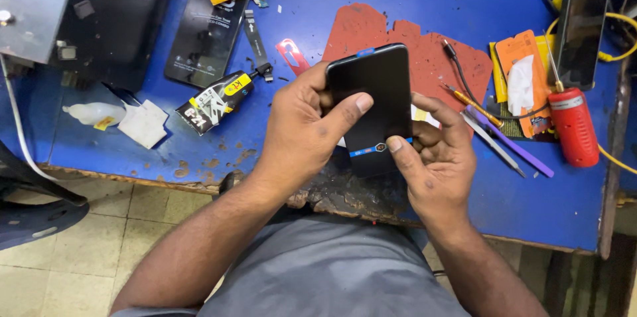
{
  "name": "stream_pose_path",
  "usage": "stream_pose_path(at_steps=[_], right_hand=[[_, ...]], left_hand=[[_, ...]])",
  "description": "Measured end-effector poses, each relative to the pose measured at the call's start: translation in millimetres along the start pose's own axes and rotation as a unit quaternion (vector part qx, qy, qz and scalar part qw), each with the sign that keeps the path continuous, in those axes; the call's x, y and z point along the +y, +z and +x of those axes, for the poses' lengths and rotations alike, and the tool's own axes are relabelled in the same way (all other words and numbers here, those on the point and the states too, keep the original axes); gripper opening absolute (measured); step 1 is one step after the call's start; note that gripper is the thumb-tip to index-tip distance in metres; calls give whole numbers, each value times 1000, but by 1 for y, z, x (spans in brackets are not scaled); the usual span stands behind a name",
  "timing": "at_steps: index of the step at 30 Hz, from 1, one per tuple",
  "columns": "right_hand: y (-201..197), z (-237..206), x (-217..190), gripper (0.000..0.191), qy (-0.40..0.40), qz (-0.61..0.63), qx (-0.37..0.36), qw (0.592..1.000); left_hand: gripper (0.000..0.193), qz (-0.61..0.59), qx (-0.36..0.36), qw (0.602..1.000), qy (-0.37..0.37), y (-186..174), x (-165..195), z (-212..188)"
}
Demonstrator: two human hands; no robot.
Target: The person pries the back cover off a disassembled smartphone using a pry tool, heats the cover with a hot-air gun, wipes the cover and frame with a tissue, and presses the cover back onto the phone body. They power the phone on, unlock the screen, and handle the reassembled phone at the workbench.
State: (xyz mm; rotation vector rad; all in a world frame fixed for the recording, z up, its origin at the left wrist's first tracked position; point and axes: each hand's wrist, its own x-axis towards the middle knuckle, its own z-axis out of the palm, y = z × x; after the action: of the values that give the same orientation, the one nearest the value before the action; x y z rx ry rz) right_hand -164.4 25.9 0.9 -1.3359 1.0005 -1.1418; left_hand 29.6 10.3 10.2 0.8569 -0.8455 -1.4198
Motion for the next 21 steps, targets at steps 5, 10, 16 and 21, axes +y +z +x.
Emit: stream_pose_path(at_steps=[5, 10, 16, 21], right_hand=[[1, 2, -1, 57, -6, 8, 8, 1000], [1, 1, -1, 57, -1, 19, 4, 1000], [-2, 0, 1, 55, 11, 17, -12, 1000], [-8, -2, 8, 53, 52, 41, -25, 997]], left_hand=[[23, 24, 1, 1000, 7, 2, 6, 2], [23, 31, -2, 999, 10, 2, 7, 2], [22, 55, 0, 998, 6, 1, 10, -1], [19, 122, 2, 992, 26, 3, 12, -5]])
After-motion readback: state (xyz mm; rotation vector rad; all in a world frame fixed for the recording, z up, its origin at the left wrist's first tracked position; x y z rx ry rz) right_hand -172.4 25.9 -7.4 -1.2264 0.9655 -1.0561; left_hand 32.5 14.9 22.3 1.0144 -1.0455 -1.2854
